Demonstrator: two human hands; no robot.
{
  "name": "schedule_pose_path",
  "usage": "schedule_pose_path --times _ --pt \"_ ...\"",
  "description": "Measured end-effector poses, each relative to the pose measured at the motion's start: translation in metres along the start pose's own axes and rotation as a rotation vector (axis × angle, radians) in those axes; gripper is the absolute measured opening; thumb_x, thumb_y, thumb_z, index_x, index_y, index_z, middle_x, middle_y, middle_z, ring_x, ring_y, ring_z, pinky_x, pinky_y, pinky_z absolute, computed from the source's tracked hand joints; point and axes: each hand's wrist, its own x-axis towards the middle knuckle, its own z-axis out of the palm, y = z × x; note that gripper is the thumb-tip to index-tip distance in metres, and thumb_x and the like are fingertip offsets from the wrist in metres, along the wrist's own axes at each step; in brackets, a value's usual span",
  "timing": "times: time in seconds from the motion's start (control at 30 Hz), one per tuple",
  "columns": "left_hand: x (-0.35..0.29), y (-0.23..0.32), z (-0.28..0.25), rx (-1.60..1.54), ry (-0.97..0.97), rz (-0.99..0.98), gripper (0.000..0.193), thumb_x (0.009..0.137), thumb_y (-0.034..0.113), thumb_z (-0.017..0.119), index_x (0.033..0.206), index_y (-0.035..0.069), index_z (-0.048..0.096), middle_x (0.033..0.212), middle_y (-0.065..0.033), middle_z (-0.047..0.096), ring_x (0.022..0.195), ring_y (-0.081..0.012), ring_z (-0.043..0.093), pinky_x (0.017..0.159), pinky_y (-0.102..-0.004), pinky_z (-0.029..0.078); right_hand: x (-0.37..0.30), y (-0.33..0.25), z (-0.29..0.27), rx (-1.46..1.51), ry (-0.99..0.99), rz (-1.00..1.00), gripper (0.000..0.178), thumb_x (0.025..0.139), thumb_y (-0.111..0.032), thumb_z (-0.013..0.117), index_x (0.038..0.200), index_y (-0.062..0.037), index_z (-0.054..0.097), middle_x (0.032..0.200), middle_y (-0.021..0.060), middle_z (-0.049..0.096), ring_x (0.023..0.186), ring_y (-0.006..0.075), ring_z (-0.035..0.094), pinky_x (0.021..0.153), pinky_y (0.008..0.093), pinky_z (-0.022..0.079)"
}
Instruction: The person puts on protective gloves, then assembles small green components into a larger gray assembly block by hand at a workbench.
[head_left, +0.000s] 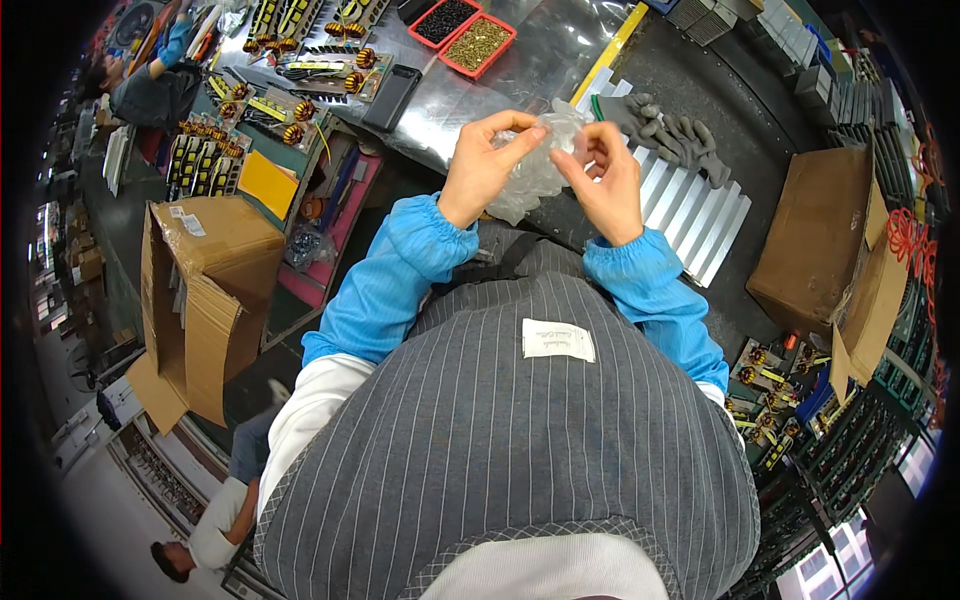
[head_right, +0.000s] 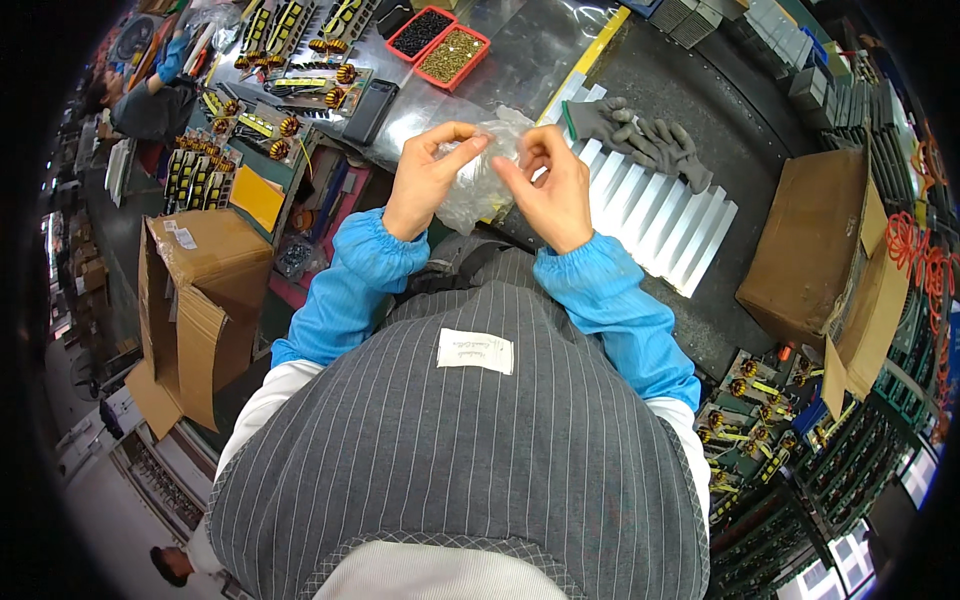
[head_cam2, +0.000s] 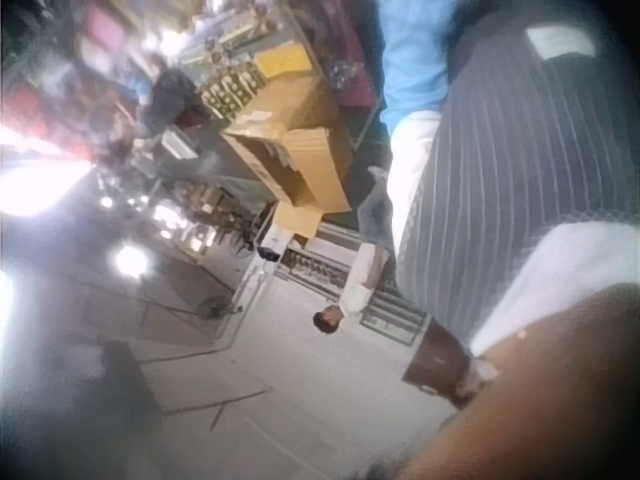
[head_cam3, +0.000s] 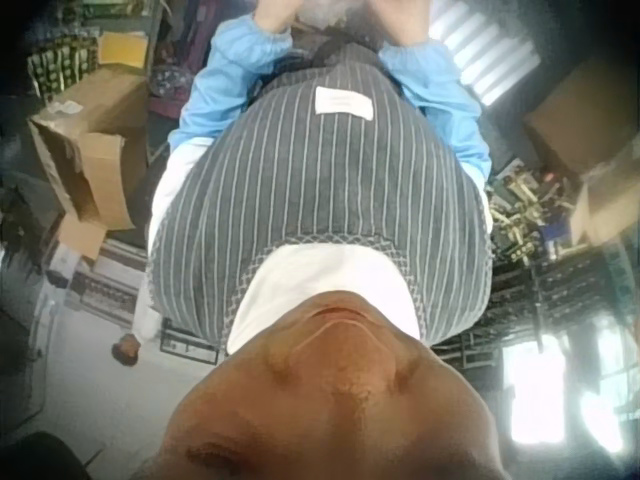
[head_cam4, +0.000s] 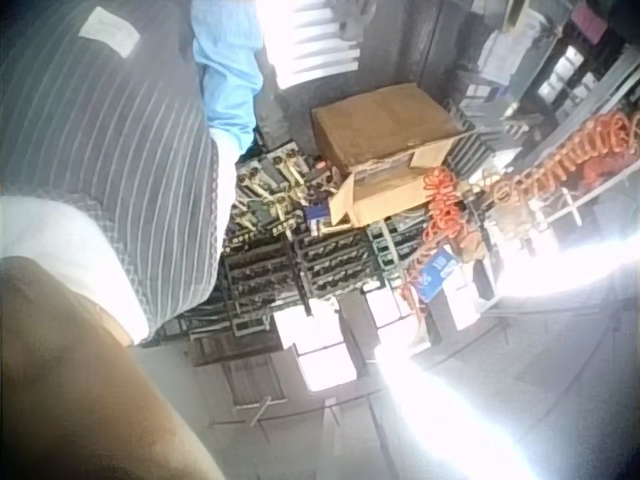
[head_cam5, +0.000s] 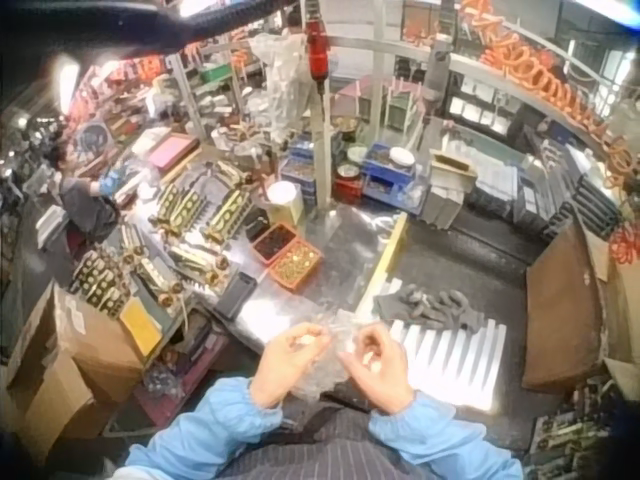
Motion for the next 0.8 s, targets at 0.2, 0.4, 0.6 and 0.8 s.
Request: schedule_pose_path --times 0.2,0.4,0.6,0.8 --pt "-0.001 -0.009 -0.018 -0.706 -0.056 -0.445 0.017 0.095 0.021 0.055 0.103 0.008 0.061 0.076 0.0026 0.059 0.054 -0.0023 0.042 0.046 -0.0183 0.029 0.008 0.021 -0.003 0.58 0.026 0.275 0.009 0.091 -0.008 0.06 0.096 -0.0041 0.053 0.087 0.0055 0.063 0.084 0.016 0.067 0.053 0.0225 0.048" --pt "-0.001 -0.041 -0.028 -1.1 -0.29 -0.575 0.018 0.096 0.022 0.053 0.104 0.007 0.059 0.082 -0.0003 0.061 0.051 -0.0039 0.046 0.045 -0.0194 0.035 0.01 0.035 -0.01 1.358 -0.173 0.527 0.012 0.093 -0.011 0.058 0.104 -0.0094 0.053 0.08 0.0012 0.059 0.079 0.013 0.064 0.05 0.0193 0.041" --pt "0.004 -0.031 -0.02 -0.873 -0.312 -0.309 0.021 0.096 0.027 0.055 0.098 0.007 0.06 0.076 0.0017 0.056 0.054 -0.0042 0.046 0.047 -0.0189 0.035 0.004 0.025 -0.002 0.602 -0.333 0.473 0.031 0.09 -0.02 0.066 0.114 -0.0075 0.051 0.074 -0.0029 0.052 0.054 0.0035 0.039 0.046 0.0207 0.025" --pt "-0.007 -0.027 -0.012 -0.378 -0.278 -0.267 0.017 0.097 0.027 0.055 0.094 0.01 0.057 0.082 0.0049 0.055 0.061 -0.0009 0.046 0.053 -0.015 0.034 0.004 0.036 0.002 1.134 -0.187 0.571 0.03 0.1 -0.023 0.044 0.127 -0.0116 0.047 0.118 0.007 0.059 0.109 0.0229 0.059 0.079 0.0397 0.052"
